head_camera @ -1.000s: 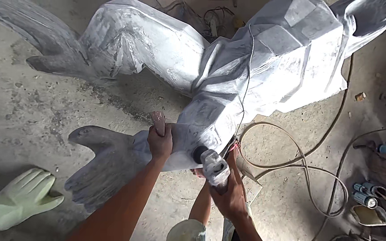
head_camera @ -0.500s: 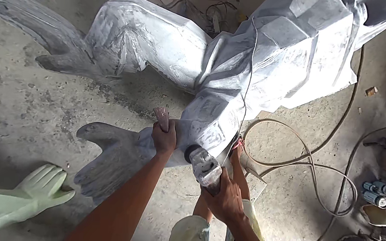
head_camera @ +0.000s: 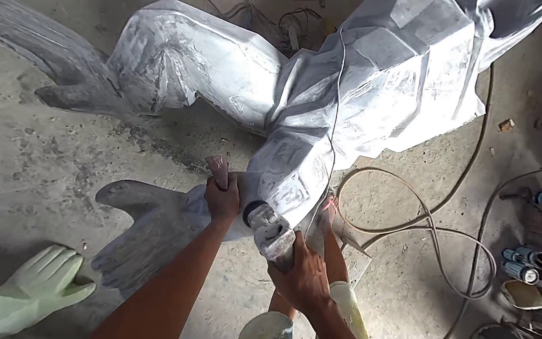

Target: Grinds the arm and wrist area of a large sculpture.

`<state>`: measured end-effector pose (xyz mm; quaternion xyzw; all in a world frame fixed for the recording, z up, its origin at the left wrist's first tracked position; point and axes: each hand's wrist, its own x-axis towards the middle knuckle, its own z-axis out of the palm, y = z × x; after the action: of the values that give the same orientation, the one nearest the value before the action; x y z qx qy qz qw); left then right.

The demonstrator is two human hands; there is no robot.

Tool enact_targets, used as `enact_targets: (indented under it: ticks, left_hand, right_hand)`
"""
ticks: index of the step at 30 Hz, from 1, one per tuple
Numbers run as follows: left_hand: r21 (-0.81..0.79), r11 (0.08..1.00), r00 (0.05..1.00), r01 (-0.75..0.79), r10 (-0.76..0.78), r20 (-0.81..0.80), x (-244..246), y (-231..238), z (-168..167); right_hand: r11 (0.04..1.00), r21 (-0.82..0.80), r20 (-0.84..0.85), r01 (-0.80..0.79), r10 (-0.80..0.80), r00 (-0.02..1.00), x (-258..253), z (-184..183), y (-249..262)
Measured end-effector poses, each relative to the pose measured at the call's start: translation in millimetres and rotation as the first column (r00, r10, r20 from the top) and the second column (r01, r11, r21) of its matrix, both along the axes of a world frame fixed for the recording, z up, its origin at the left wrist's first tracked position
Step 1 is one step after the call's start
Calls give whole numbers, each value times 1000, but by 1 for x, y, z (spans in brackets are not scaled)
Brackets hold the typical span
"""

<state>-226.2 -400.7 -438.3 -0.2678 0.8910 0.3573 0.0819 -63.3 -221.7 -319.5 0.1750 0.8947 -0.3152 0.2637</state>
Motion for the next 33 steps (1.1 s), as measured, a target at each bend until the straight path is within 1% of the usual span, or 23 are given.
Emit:
enact_targets:
  ticks: [2,5,7,9,12,15,17,20,22,25,27,30,33]
  left_hand:
    - [5,1000,1000,4,-4,-5,-2,0,1]
    - [14,1000,999,9,-8,-53,0,-1,-4]
    - [13,1000,996,8,-7,-84,1,0,-5]
    - [6,1000,995,3,-2,-96,1,1,-5]
    - [-6,1000,996,13,-14,-90,3,0,-5]
    - [-2,1000,998,8,-8,-64,3,1,-4]
    - [5,1000,998,-1,2,-57,2,1,-3]
    - [11,1000,998,0,1,-63,2,0,-3]
    - [9,1000,998,-4,5,-70,2,1,-3]
    - [-7,1000,998,4,-5,-66,5,1,-5]
    - [-15,1000,998,16,-17,-68,5,1,-6]
    - [-10,1000,997,7,-8,-82,3,0,-7]
    - [-8,1000,998,-4,3,-64,2,2,-6]
  right_hand:
    - [998,-31,0,53,-53,999,11,-5,8]
    - [979,-45,42,197,-195,980,32,-26,35]
    - [951,-14,9,309,-309,951,37,-48,57]
    - [933,41,-30,356,-355,934,34,-63,76]
    - [952,33,-27,306,-305,952,33,-63,84]
    - [978,-55,-9,201,-202,979,43,-56,71]
    - [983,-66,1,170,-170,985,47,-54,68]
    - [966,-33,-24,257,-258,966,49,-63,82]
    - [954,-28,-39,299,-300,953,40,-67,98]
    - [968,-45,-22,246,-247,969,25,-65,107]
    - [976,-45,-27,215,-217,976,24,-63,105]
    - [969,-53,-45,241,-244,969,21,-64,103]
    - [967,-86,35,241,-239,970,-16,-58,109]
